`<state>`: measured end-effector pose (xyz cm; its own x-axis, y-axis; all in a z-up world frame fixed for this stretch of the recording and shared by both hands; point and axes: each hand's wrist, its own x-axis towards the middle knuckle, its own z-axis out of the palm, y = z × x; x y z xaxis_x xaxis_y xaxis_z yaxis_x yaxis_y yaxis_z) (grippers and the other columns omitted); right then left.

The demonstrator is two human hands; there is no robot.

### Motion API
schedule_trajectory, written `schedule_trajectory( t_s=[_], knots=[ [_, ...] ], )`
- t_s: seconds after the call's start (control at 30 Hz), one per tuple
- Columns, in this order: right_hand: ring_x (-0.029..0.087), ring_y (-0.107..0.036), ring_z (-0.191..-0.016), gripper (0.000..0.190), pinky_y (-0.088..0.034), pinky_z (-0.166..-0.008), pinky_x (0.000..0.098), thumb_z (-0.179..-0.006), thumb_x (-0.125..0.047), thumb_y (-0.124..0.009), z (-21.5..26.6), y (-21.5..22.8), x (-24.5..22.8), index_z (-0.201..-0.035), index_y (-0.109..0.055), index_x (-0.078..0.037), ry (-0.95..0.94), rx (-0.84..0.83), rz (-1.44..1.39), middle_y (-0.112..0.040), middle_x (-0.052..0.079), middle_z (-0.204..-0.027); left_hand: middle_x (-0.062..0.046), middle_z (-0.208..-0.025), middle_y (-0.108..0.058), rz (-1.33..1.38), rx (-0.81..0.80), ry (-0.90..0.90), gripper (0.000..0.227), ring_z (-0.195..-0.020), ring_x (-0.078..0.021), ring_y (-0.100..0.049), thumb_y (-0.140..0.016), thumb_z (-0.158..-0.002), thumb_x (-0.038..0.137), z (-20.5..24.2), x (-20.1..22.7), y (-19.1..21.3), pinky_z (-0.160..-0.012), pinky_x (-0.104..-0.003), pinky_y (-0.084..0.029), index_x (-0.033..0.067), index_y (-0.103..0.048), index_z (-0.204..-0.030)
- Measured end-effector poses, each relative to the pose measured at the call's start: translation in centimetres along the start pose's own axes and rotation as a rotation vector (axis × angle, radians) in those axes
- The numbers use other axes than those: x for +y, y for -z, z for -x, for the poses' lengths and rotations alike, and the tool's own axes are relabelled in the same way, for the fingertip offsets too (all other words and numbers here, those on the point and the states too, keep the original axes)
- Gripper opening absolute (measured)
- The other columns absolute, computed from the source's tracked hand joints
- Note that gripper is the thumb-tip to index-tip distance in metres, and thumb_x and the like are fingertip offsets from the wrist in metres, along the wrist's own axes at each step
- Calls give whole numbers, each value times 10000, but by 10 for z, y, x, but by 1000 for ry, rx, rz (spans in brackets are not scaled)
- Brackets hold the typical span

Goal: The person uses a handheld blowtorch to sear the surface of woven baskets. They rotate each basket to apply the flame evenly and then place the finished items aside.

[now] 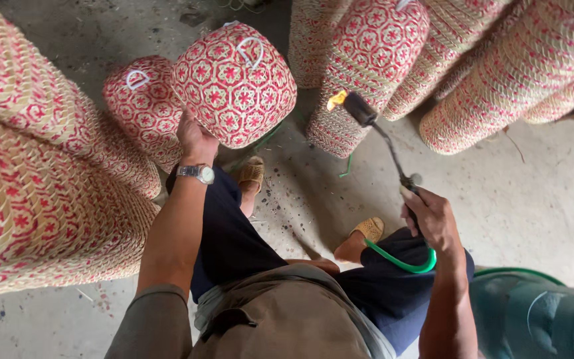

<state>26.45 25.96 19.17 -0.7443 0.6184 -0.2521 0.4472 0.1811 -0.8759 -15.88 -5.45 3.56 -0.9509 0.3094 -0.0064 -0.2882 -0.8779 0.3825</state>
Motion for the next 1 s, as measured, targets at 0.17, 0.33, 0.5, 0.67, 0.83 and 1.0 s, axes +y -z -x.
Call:
schedule_trajectory(
  t_s=[0.17,0.33,0.5,0.67,0.83,1.0],
  knots=[
    [120,-489,-479,419,-381,-459,281,-1059,-308,-637,14,8,-9,-794,-653,16,61,232,-60,-559,70,-611,-171,-1456,-563,51,46,-170,535,-1323,-348,-571,-384,-1089,397,-8,16,-6,-1141,-574,-487,23,-454,-1464],
    [115,-506,-531,383,-384,-465,269,-1097,-319,-648,19,9,-12,-918,-648,20,136,316,-176,-591,68,-697,-177,-1437,-555,249,122,-352,524,-1320,-350,-552,-372,-1082,391,-38,37,-2,-1142,-560,-468,22,-461,-1442],
    [116,-518,-537,317,-398,-459,262,-1089,-327,-641,18,8,-17,-1096,-686,-14,148,323,-176,-602,69,-724,-228,-1380,-633,124,655,-486,495,-1254,-279,-639,-417,-1092,341,-97,57,56,-1109,-462,-456,-41,-549,-1377],
    [120,-521,-539,335,-407,-461,268,-1087,-313,-636,13,11,-17,-1144,-681,14,147,283,-163,-605,81,-738,-250,-1134,-636,38,879,-677,453,-921,-295,-665,-416,-1119,330,-110,61,99,-936,-455,-587,-85,-557,-1236],
    [142,-515,-536,377,-406,-460,295,-1105,-300,-641,9,14,-16,-1131,-662,76,139,272,-123,-604,106,-740,-181,-996,-649,-182,1230,-616,424,-781,-281,-655,-315,-1064,340,-101,47,115,-719,-372,-626,-8,-539,-1157],
    [147,-530,-549,365,-422,-476,295,-1119,-289,-635,11,24,-16,-1220,-659,60,178,305,-121,-606,112,-761,-204,-951,-666,-468,1291,-629,554,-738,-221,-666,-279,-1109,346,-87,29,128,-578,-293,-545,-104,-594,-1036]
  ],
)
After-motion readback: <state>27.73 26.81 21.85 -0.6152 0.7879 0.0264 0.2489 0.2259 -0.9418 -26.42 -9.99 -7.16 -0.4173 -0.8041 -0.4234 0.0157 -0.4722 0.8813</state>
